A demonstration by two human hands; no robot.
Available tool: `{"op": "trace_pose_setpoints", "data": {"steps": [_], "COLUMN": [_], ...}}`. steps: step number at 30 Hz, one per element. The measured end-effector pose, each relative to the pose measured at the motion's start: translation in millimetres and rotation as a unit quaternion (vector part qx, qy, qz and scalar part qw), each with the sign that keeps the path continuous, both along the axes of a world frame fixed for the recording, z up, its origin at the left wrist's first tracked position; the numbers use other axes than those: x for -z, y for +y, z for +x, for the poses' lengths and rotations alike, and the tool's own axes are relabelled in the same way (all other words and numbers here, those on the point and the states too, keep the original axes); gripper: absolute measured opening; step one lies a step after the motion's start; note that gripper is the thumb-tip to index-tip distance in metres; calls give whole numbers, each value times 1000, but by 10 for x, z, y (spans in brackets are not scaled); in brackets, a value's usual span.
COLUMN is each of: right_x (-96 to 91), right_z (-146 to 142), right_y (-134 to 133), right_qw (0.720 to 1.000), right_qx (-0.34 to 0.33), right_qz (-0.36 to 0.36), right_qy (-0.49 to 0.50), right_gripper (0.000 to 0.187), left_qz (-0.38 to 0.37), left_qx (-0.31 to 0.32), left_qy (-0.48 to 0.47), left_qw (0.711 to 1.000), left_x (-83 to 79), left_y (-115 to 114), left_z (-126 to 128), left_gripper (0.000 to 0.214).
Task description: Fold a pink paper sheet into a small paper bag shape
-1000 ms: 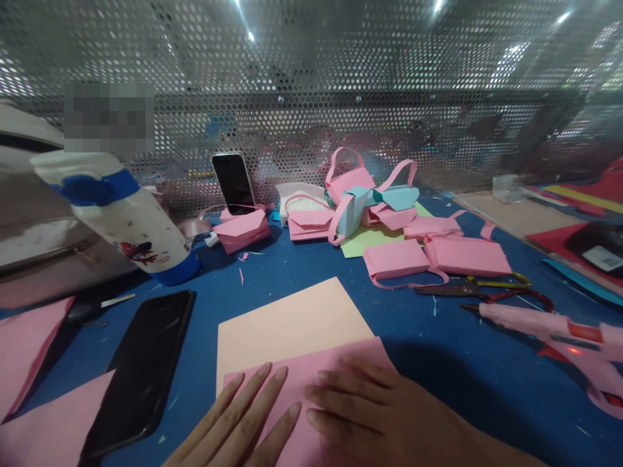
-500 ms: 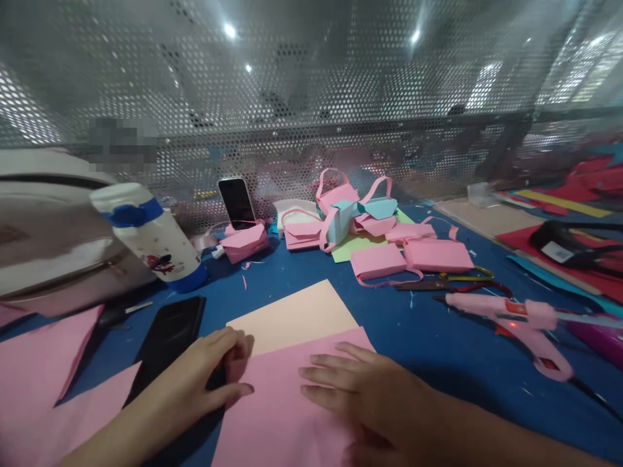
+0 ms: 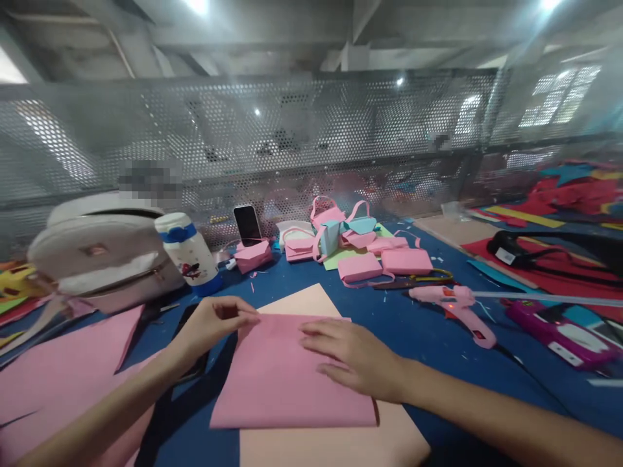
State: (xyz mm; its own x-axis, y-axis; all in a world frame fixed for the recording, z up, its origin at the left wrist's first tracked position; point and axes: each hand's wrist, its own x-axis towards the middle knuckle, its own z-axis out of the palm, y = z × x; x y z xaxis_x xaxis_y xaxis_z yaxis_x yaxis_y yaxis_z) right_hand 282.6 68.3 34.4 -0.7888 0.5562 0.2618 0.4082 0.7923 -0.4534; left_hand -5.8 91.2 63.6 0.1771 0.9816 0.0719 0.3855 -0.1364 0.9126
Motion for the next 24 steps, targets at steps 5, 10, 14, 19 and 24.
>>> {"op": "trace_pose_setpoints", "data": {"steps": [5,10,14,19,24], "right_x": [-362,-721,-884,-996,-885], "right_z": [-190,-422,-505,-534,-514], "right_y": [43,183,252,224,261], "right_qw": [987,969,934,923,921], "right_qx": [69,65,60,64,72], "right_qz": [46,-76,-195,-223,-225], "right_qy": [137,225,294,306,311], "right_gripper": [35,18,17,21,22], "left_qz": [83,149,177,185,188], "left_qx": [-1,-11,-48,-75,-76], "left_qy": [-3,-20,-78,-113,-122], "left_qw": [997,988,980,973,972], "left_x": [-283,-526,-640,-716,-688], "left_y": [-105,-206,-261,-270,-310], "left_z": [170,317,369,399,450], "left_gripper": [10,9,8,14,17]}}
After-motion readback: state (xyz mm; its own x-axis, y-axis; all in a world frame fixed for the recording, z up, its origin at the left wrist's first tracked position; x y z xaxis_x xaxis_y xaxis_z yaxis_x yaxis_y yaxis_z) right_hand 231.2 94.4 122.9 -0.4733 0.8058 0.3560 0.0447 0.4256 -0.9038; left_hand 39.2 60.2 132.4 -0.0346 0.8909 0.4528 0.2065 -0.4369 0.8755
